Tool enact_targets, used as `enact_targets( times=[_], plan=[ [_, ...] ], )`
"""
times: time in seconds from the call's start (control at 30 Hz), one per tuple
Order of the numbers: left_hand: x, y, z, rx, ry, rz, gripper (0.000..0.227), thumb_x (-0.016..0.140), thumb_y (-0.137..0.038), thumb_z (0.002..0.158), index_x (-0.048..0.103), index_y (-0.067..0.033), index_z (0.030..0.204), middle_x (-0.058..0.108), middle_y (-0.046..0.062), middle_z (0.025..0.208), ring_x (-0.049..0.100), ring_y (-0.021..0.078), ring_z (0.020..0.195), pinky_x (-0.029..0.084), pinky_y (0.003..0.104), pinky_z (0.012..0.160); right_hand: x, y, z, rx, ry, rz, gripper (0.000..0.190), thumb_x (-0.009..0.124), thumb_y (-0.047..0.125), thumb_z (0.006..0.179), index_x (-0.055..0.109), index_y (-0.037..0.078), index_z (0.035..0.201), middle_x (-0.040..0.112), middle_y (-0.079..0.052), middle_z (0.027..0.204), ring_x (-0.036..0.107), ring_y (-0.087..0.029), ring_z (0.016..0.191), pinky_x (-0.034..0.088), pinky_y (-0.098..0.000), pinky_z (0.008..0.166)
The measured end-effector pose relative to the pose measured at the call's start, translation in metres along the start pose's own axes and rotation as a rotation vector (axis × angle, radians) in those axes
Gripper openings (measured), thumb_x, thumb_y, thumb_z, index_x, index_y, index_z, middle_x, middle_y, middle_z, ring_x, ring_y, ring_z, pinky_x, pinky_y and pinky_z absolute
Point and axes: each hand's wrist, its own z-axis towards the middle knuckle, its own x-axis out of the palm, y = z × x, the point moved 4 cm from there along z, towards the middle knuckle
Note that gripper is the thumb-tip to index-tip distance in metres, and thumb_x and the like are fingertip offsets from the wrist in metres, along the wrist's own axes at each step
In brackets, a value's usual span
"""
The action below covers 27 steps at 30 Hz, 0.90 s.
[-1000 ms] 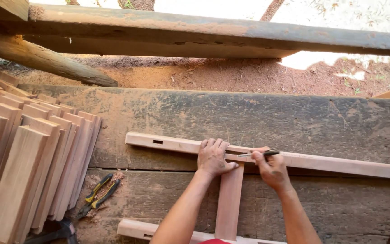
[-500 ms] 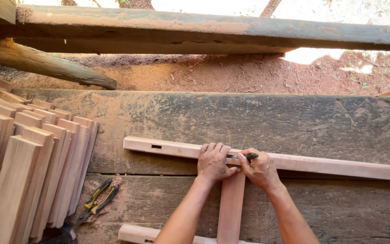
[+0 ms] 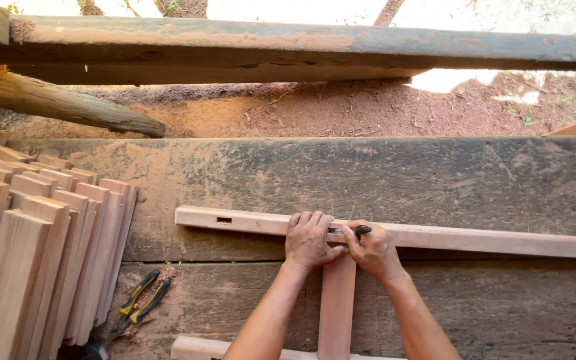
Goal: The person assembles wooden planks into a frame on a workbench, marks the wood with a pencil and square, and organizes the pieces. The person also moves around the workshop, handling a stone and picking up additional planks.
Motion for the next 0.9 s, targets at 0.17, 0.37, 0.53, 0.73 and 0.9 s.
enact_targets(
  times=[0.17,0.37,0.53,0.73,0.9],
  plan=[
    [-0.013,-0.004,0.003,-0.014,0.036,-0.031,0.072,0.08,-0.06,0.055,0.065,-0.0233,0.115,0.063,-0.003,0.105,0.06,0.0189,0.108,0.038,0.04,0.103,-0.01,-0.023,-0.006,0.022,-0.018,-0.027,0.007,0.073,0.021,0.089,0.074,0.017,0.084,0.07,-0.011,0.064,0.072,-0.035,0.068,0.056,-0.0434,0.062],
    [-0.032,-0.015,0.004,-0.008,0.053,-0.008,0.073,0.08,-0.064,0.061,0.066,-0.0171,0.115,0.064,0.003,0.106,0.059,0.024,0.102,0.037,0.042,0.101,-0.059,-0.03,-0.057,0.262,-0.181,0.27,0.019,0.059,0.011,0.098,0.068,0.006,0.082,0.066,-0.01,0.074,0.063,-0.027,0.072,0.051,-0.0345,0.069],
    [-0.029,-0.014,0.001,0.05,0.078,0.063,0.069,0.072,-0.063,0.079,0.063,-0.0128,0.126,0.064,0.007,0.112,0.056,0.0276,0.102,0.034,0.044,0.1,-0.018,-0.059,-0.137,0.565,0.03,0.14,0.017,0.054,0.016,0.098,0.069,0.007,0.098,0.067,-0.004,0.077,0.061,-0.018,0.066,0.051,-0.032,0.065],
    [-0.04,-0.021,-0.006,0.151,-0.15,0.039,0.068,0.074,-0.064,0.078,0.066,-0.0127,0.121,0.068,0.004,0.11,0.062,0.0232,0.102,0.039,0.04,0.099,0.062,-0.053,-0.21,0.843,0.411,0.221,0.054,0.071,0.041,0.084,0.067,0.016,0.131,0.074,-0.003,0.088,0.066,-0.018,0.072,0.054,-0.03,0.065],
    [-0.035,-0.018,-0.005,0.155,-0.162,0.006,0.062,0.078,-0.064,0.073,0.068,-0.0166,0.111,0.068,0.001,0.099,0.062,0.0231,0.095,0.039,0.042,0.094,0.078,-0.07,-0.225,0.796,0.298,0.343,0.047,0.07,0.038,0.085,0.068,0.013,0.125,0.074,-0.003,0.09,0.067,-0.017,0.078,0.054,-0.03,0.075]
  ],
)
